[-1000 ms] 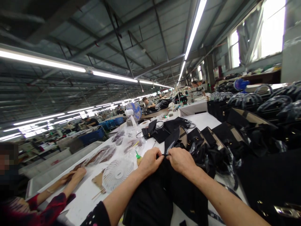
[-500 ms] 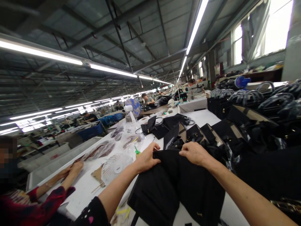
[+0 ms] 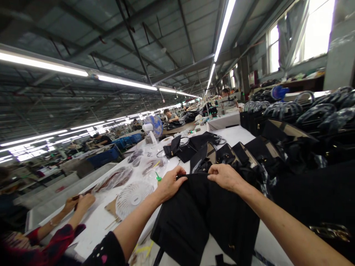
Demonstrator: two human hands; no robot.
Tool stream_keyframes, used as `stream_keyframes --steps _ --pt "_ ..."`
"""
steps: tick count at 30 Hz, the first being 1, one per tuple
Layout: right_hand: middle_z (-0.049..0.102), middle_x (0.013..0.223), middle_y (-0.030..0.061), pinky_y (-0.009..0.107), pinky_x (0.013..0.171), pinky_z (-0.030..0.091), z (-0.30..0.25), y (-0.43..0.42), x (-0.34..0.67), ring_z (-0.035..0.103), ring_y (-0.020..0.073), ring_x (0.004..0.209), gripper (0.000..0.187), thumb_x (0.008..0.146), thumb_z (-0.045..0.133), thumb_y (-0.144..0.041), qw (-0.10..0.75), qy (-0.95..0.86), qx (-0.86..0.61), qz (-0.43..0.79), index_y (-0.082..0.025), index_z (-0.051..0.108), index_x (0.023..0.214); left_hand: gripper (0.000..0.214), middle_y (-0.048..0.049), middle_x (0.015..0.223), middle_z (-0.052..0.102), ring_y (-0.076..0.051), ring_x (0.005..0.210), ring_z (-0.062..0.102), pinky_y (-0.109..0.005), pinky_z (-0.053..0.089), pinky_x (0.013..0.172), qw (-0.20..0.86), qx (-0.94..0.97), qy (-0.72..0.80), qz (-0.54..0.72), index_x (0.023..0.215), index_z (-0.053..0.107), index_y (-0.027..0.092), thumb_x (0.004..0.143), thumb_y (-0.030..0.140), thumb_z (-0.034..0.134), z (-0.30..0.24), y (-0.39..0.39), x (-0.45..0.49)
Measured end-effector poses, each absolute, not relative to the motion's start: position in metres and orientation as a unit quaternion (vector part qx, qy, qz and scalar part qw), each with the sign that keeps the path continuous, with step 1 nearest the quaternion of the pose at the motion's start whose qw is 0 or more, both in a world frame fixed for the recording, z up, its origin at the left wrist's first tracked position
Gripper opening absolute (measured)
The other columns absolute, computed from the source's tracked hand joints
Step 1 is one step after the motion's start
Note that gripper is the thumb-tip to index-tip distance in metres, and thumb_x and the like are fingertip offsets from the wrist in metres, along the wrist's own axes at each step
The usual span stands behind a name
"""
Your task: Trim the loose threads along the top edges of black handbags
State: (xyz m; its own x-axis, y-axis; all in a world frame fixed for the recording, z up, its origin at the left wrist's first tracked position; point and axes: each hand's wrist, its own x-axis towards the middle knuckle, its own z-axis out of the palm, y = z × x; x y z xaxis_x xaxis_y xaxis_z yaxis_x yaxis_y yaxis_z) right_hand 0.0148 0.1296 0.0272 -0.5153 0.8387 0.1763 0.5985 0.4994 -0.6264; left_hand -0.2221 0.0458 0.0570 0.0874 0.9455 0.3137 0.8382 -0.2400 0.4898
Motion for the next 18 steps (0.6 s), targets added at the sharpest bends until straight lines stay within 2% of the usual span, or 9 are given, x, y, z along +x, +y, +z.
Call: stream_keyframes --steps 4,9,14,18 --pt "0.064 0.072 -0.0031 0.026 0.064 0.044 0.03 0.131 0.007 0.061 0.0163 0.069 0.005 0.09 0.068 -0.021 0.239 -0.843 -0.407 0.257 -0.017 0.071 0.093 0.009 0.0009 0.089 0.067 -0.016 0.087 0.061 -0.028 0.044 0.081 0.083 0.727 0.615 0.294 0.092 0.059 0.022 0.083 0.022 0.06 0.057 0.047 -0.221" --pt "0.065 0.078 -0.0015 0.032 0.076 0.049 0.036 0.132 -0.008 0.062 0.018 0.077 0.008 0.092 0.069 -0.02 0.224 -0.859 -0.4 0.23 -0.016 0.068 0.085 0.011 0.0006 0.089 0.067 -0.016 0.087 0.061 -0.028 0.045 0.082 0.081 0.723 0.615 0.304 0.092 0.059 0.021 0.081 0.021 0.062 0.056 0.045 -0.222" --pt "0.062 0.077 -0.0004 0.036 0.078 0.051 0.041 0.133 -0.017 0.061 0.0187 0.077 0.017 0.092 0.07 -0.023 0.205 -0.865 -0.416 0.193 -0.015 0.064 0.078 0.017 0.0008 0.089 0.066 -0.016 0.086 0.062 -0.028 0.046 0.082 0.092 0.709 0.616 0.331 0.092 0.059 0.02 0.076 0.019 0.066 0.052 0.046 -0.227" --pt "0.065 0.084 0.0005 0.034 0.078 0.052 0.045 0.132 -0.025 0.063 0.0184 0.08 0.009 0.092 0.07 -0.022 0.203 -0.884 -0.372 0.197 -0.015 0.067 0.09 0.026 0.0007 0.09 0.066 -0.015 0.088 0.062 -0.028 0.047 0.084 0.106 0.703 0.619 0.334 0.094 0.058 0.019 0.071 0.011 0.066 0.05 0.047 -0.232"
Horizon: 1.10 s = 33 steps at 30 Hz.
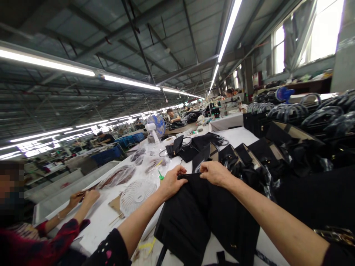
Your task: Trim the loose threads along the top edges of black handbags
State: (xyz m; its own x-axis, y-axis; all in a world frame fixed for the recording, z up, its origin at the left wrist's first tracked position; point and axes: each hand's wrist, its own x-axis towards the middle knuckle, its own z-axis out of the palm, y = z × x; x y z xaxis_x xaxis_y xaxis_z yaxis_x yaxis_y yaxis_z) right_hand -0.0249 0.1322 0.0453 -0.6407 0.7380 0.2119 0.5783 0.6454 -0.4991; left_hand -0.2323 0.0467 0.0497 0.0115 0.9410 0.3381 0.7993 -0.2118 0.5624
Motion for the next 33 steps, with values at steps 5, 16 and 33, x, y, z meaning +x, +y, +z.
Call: stream_keyframes --steps 5,16,33 --pt "0.067 0.088 0.0013 0.036 0.083 0.05 0.047 0.129 -0.035 0.063 0.0198 0.086 0.01 0.094 0.069 -0.025 0.206 -0.902 -0.328 0.189 -0.016 0.069 0.089 0.031 0.0004 0.089 0.067 -0.014 0.086 0.063 -0.025 0.048 0.08 0.138 0.673 0.642 0.34 0.096 0.058 0.017 0.067 0.009 0.067 0.046 0.046 -0.239" --pt "0.067 0.091 0.0022 0.036 0.081 0.051 0.047 0.125 -0.038 0.063 0.0197 0.086 0.013 0.095 0.068 -0.028 0.198 -0.908 -0.326 0.172 -0.015 0.069 0.091 0.017 -0.0003 0.078 0.07 -0.017 0.077 0.063 -0.028 0.045 0.075 0.111 0.629 0.705 0.308 0.086 0.071 0.018 0.075 0.031 0.068 0.056 0.037 -0.228" --pt "0.067 0.086 0.0019 0.034 0.079 0.048 0.049 0.119 -0.033 0.062 0.0199 0.083 0.011 0.091 0.068 -0.022 0.195 -0.916 -0.327 0.124 -0.017 0.068 0.081 0.03 -0.0013 0.069 0.069 -0.019 0.068 0.063 -0.023 0.044 0.058 0.13 0.656 0.73 0.137 0.083 0.077 0.021 0.058 0.013 0.062 0.077 0.032 -0.235"
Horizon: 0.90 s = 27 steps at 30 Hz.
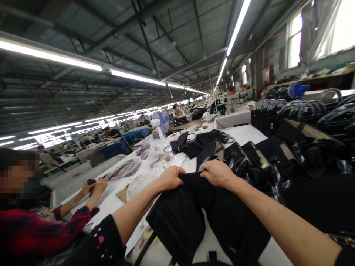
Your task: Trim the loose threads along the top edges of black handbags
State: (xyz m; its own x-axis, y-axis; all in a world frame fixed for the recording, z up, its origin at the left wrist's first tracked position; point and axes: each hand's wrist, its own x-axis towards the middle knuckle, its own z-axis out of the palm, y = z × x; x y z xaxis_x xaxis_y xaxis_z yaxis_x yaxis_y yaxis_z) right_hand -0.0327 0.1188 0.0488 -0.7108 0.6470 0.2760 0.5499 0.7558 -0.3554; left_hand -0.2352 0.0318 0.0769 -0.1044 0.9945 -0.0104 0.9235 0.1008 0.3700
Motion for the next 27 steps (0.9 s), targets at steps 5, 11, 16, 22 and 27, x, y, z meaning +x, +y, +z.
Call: stream_keyframes --steps 5,11,16,22,27 --pt "0.067 0.092 0.0014 0.029 0.074 0.045 0.039 0.12 -0.028 0.062 0.0199 0.085 0.005 0.088 0.067 -0.016 0.21 -0.918 -0.314 0.121 -0.019 0.07 0.09 0.026 -0.004 0.07 0.069 -0.02 0.072 0.063 -0.027 0.047 0.067 0.087 0.681 0.716 0.125 0.082 0.078 0.021 0.064 0.015 0.06 0.072 0.041 -0.227" --pt "0.067 0.099 -0.0006 0.025 0.079 0.044 0.035 0.117 -0.038 0.062 0.0199 0.094 0.011 0.092 0.067 -0.025 0.207 -0.938 -0.257 0.105 -0.028 0.073 0.102 0.024 -0.0061 0.073 0.071 -0.021 0.073 0.064 -0.029 0.049 0.071 0.065 0.682 0.718 0.125 0.085 0.078 0.021 0.068 0.02 0.061 0.068 0.038 -0.222" --pt "0.067 0.094 0.0067 0.034 0.081 0.046 0.038 0.109 -0.053 0.063 0.0235 0.091 0.015 0.097 0.061 -0.025 0.201 -0.938 -0.275 0.064 -0.017 0.072 0.091 0.026 -0.008 0.075 0.072 -0.023 0.073 0.065 -0.031 0.05 0.071 0.062 0.678 0.722 0.122 0.087 0.079 0.02 0.069 0.018 0.06 0.069 0.035 -0.224" --pt "0.067 0.09 0.0051 0.031 0.074 0.046 0.039 0.1 -0.061 0.064 0.024 0.086 0.01 0.094 0.066 -0.026 0.199 -0.947 -0.244 0.053 -0.018 0.07 0.089 0.026 -0.008 0.079 0.072 -0.025 0.082 0.066 -0.033 0.048 0.073 0.068 0.669 0.728 0.132 0.089 0.078 0.019 0.07 0.017 0.061 0.072 0.028 -0.217" --pt "0.068 0.086 0.0042 0.029 0.076 0.043 0.044 0.101 -0.045 0.064 0.0239 0.085 0.015 0.095 0.06 -0.025 0.25 -0.929 -0.258 0.094 -0.021 0.07 0.085 0.03 -0.0047 0.081 0.073 -0.021 0.077 0.067 -0.026 0.046 0.06 0.235 0.666 0.673 0.219 0.1 0.074 0.018 0.078 0.036 0.063 0.092 0.001 -0.219"
